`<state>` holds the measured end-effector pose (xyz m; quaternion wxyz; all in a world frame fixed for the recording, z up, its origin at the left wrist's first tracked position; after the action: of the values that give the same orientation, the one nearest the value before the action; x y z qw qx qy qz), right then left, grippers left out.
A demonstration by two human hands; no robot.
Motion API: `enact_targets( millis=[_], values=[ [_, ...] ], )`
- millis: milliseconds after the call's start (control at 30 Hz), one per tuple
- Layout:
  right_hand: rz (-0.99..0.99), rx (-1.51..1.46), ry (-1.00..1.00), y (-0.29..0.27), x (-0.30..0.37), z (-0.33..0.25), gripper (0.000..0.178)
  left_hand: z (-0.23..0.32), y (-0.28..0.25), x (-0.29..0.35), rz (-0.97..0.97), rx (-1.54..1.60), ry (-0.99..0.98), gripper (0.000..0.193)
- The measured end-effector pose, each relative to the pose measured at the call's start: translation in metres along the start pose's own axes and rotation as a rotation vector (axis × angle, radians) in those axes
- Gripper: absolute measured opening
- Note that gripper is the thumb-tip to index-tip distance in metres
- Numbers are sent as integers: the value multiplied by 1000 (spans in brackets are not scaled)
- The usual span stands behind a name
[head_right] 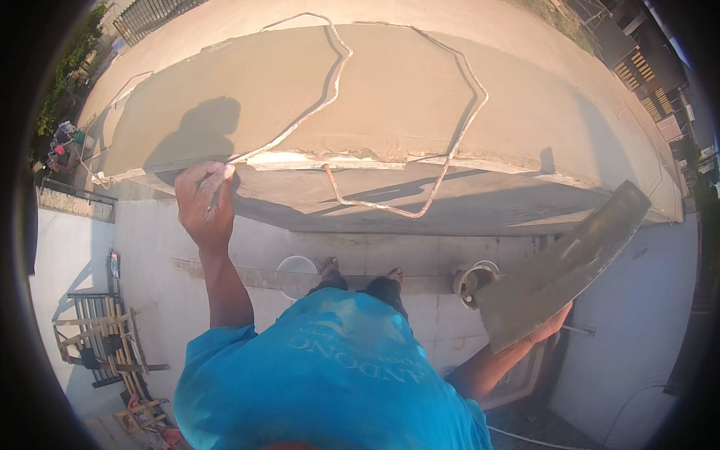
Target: The person scoops wet cement from a bucket using a trowel and applies it to a curved rooftop surface. They use a large flat trowel to spread and smooth the cement across the roof, repeatedly adding more material and leveling the surface.
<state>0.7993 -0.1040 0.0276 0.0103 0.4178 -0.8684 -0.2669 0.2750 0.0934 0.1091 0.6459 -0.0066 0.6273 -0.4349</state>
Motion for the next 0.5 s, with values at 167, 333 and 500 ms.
enact_targets(
  millis=[167,333,500],
  values=[
    [-169,62,-9,62,-2,-6,45,-11,2,3,20,21,109,34],
    [-255,-120,-42,122,2,-24,42,-17,2,1,94,124,91,36],
    [-367,-181,-35,160,24,-26,41,-31,2,2,112,252,-9,33]
  ],
)
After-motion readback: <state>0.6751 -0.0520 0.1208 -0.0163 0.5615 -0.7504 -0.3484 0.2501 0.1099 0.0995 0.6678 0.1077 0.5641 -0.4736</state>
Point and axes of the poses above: each hand's wrist, its own x-axis away from the middle knuckle, its own y-axis out of the palm, z = x × y, the point moved 7 cm from there along -x, towards the middle knuckle, and after that the axes turned 8 degrees about -z, right-handed, at the moved point
